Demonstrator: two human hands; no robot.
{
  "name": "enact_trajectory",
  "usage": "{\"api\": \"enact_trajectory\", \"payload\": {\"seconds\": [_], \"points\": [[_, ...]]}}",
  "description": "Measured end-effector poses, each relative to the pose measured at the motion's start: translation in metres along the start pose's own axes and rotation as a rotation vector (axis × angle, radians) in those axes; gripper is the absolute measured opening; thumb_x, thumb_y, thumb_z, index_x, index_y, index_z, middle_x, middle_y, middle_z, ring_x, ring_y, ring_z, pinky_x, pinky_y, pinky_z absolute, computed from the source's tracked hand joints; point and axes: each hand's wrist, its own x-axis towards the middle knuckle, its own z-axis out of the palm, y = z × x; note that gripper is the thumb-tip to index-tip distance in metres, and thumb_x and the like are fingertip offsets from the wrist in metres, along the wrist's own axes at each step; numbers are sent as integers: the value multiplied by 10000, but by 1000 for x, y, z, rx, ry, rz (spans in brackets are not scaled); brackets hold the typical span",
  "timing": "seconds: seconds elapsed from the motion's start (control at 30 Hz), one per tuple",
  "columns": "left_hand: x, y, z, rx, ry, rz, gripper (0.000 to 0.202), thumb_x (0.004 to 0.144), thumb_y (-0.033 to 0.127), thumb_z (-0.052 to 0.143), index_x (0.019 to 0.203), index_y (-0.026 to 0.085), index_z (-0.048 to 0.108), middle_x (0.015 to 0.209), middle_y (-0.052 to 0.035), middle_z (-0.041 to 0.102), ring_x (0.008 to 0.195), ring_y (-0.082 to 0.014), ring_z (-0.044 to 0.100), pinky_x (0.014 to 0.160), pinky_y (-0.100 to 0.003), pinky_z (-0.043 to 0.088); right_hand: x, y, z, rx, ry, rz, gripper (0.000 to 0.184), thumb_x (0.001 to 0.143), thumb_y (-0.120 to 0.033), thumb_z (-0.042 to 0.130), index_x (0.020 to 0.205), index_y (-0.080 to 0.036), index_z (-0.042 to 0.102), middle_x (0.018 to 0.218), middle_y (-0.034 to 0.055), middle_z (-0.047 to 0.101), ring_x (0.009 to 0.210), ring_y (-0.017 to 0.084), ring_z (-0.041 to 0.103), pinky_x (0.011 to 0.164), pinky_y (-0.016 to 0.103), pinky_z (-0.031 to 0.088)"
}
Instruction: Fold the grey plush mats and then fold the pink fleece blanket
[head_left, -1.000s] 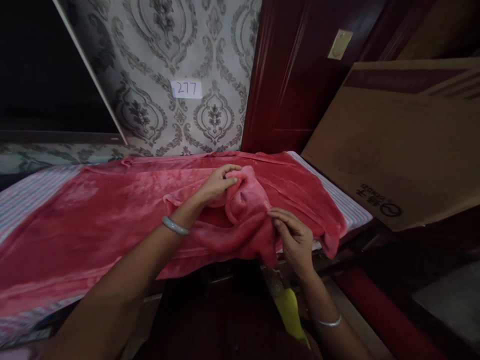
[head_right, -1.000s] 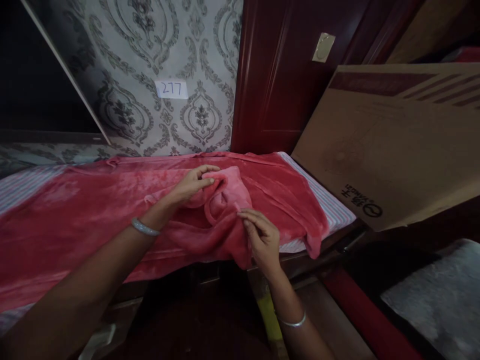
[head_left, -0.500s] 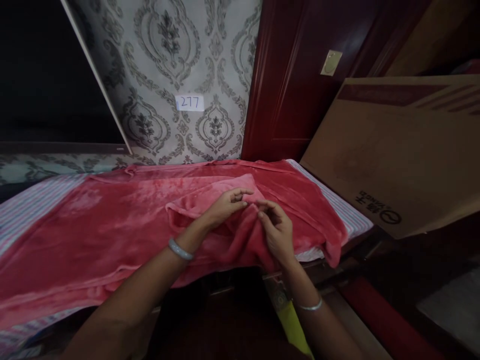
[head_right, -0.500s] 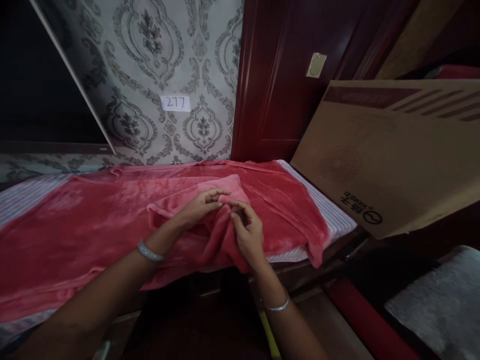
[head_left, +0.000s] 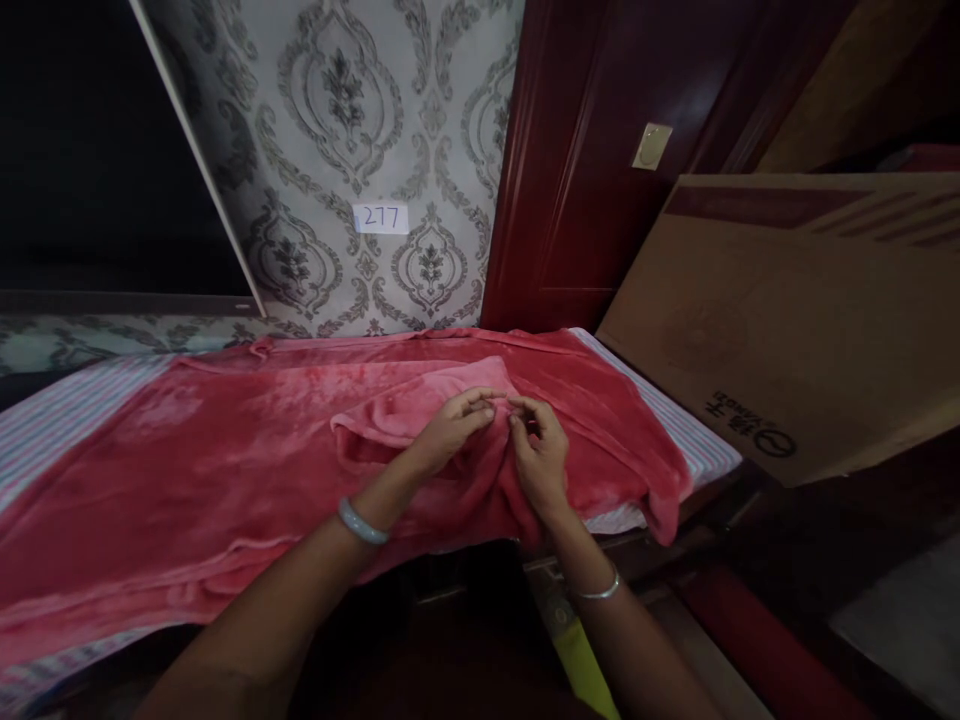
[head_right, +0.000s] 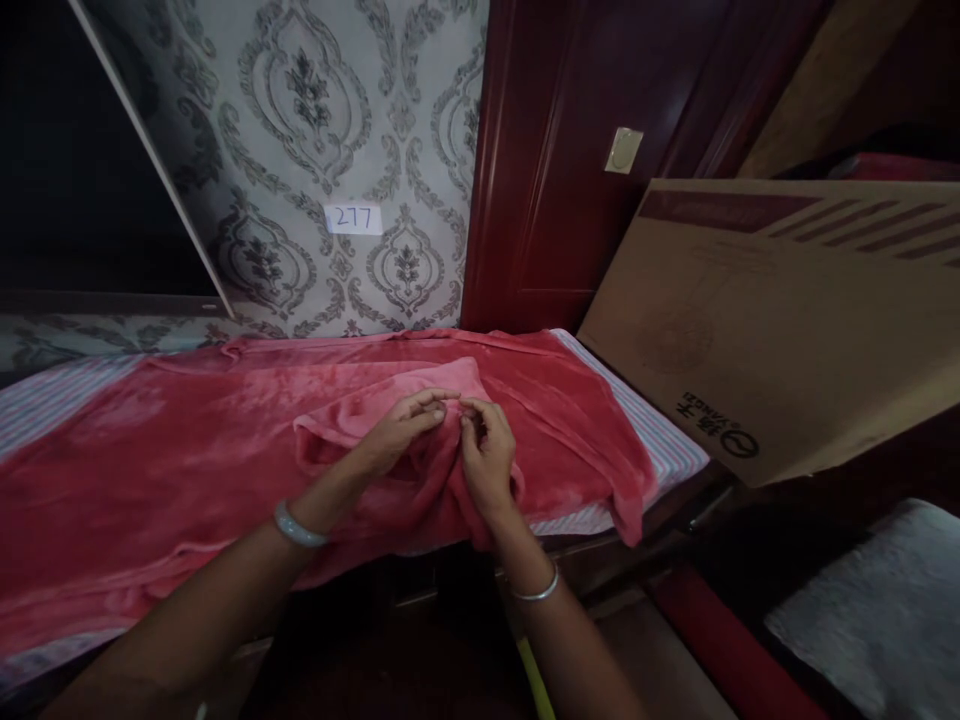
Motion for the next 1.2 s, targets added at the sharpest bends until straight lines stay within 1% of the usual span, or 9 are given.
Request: {"api": "enact_trajectory", "payload": {"seconds": [0.13,0.23,0.4,0.6,0.77,0.87,0.97,1.07,1.2], "points": [[1,-4,4,168,11,139,513,753,307,725,1240,179,622,930,-22,596,795,-135,541,745,-256,465,-1,7,2,-66,16,-36,204,944,-281,513,1048,-221,678,977,66,695,887,203,629,804,354,524],[4,-10,3,278,50,208,481,798,250,637,1273,175,600,849,3,561,761,-136,537,726,-261,464,-4,11,1,-145,21,-78,248,939,-325,541,1125,-232,676,1090,89,683,1021,235,617,908,414,519],[4,-8,5,391,63,263,515,795,127,534,1306,174,589,843,-10,603,800,-156,589,775,-284,498,-3,20,-5,-95,-171,-46,560,881,-378,624,1414,-224,550,1363,131,618,1199,266,598,1016,450,493],[-16,-11,2,512,180,347,394,864,167,522,1248,187,607,1094,-86,679,945,-194,645,881,-346,525,3,21,-14,-105,-273,83,264,827,-428,663,980,-219,712,944,74,736,858,246,660,799,380,520],[-66,-24,-43,894,337,346,189,898,198,495,986,211,661,980,-75,700,939,-227,641,876,-387,512,5,15,-20,17,-251,175,242,822,-442,663,890,-211,681,833,27,707,786,207,622,710,315,481],[-94,-30,-84,1166,426,215,197,872,182,505,966,206,675,964,-92,705,982,-275,632,925,-442,489,10,12,-21,104,-190,206,249,804,-434,699,897,-204,677,830,17,692,779,191,605,719,304,469],[-104,-36,-129,1309,593,60,223,829,190,547,1002,196,687,1085,-126,692,1090,-322,603,990,-485,473,16,10,-20,176,-168,217,235,787,-412,730,889,-206,683,830,2,681,765,175,593,741,305,462],[-98,-44,-169,1203,742,-65,356,765,183,587,1109,164,675,1201,-154,668,1163,-334,592,1031,-490,474,22,5,-20,207,-125,205,230,770,-398,755,886,-211,690,826,-8,670,759,165,585,741,302,454],[-84,-52,-196,877,685,-145,419,760,227,584,1163,140,660,1121,-126,722,1031,-276,663,951,-424,528,30,0,-29,237,16,157,240,764,-388,777,916,-219,699,869,-6,675,807,167,602,783,310,470]]}}
